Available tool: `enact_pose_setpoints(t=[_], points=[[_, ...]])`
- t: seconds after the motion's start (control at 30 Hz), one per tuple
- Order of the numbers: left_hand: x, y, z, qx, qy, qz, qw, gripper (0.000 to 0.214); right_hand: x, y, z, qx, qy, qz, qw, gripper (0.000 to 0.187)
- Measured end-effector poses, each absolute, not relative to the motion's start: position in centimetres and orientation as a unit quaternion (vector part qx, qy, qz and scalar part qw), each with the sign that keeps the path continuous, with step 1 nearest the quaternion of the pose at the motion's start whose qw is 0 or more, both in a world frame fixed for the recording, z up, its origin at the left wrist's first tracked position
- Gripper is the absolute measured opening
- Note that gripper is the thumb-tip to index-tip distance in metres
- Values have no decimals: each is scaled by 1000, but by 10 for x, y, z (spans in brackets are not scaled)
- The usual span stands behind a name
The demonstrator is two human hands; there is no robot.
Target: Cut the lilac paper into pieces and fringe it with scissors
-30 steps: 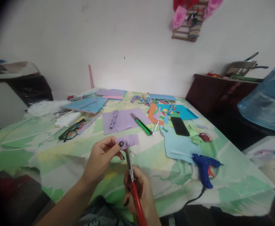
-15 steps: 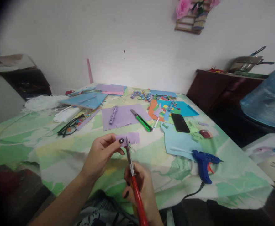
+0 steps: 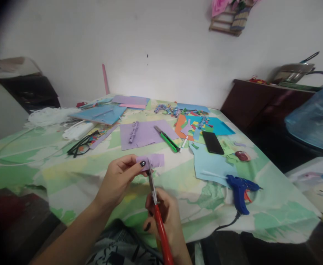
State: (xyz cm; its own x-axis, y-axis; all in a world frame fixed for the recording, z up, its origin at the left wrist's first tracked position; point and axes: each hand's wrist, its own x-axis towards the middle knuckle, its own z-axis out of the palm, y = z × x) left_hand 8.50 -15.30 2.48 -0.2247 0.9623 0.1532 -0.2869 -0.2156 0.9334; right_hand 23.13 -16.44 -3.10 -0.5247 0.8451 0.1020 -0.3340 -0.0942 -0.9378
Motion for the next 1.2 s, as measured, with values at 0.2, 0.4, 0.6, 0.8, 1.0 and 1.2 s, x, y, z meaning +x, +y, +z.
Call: enact_pose_setpoints(t=[0.2,0.4,0.6,0.8,1.0,1.2], points=[[86,-154,26,413,412,667,464,10,231,-166,-31,-241,-524,693,432,58],[85,-153,26,412,413,668,462,11,232,-165,-30,-239,-523,697,427,57],[85,-153,25,411,415,667,463,10,231,-167,-28,-244,-540,680,432,53],[84,-154,24,409,408,670,466,10,229,-168,-28,-241,-534,684,434,50],[84,-155,24,406,404,672,469,10,231,-167,-27,-251,-557,665,429,49],[84,-153,24,404,407,673,467,12,230,-167,-28,-268,-571,645,432,51]])
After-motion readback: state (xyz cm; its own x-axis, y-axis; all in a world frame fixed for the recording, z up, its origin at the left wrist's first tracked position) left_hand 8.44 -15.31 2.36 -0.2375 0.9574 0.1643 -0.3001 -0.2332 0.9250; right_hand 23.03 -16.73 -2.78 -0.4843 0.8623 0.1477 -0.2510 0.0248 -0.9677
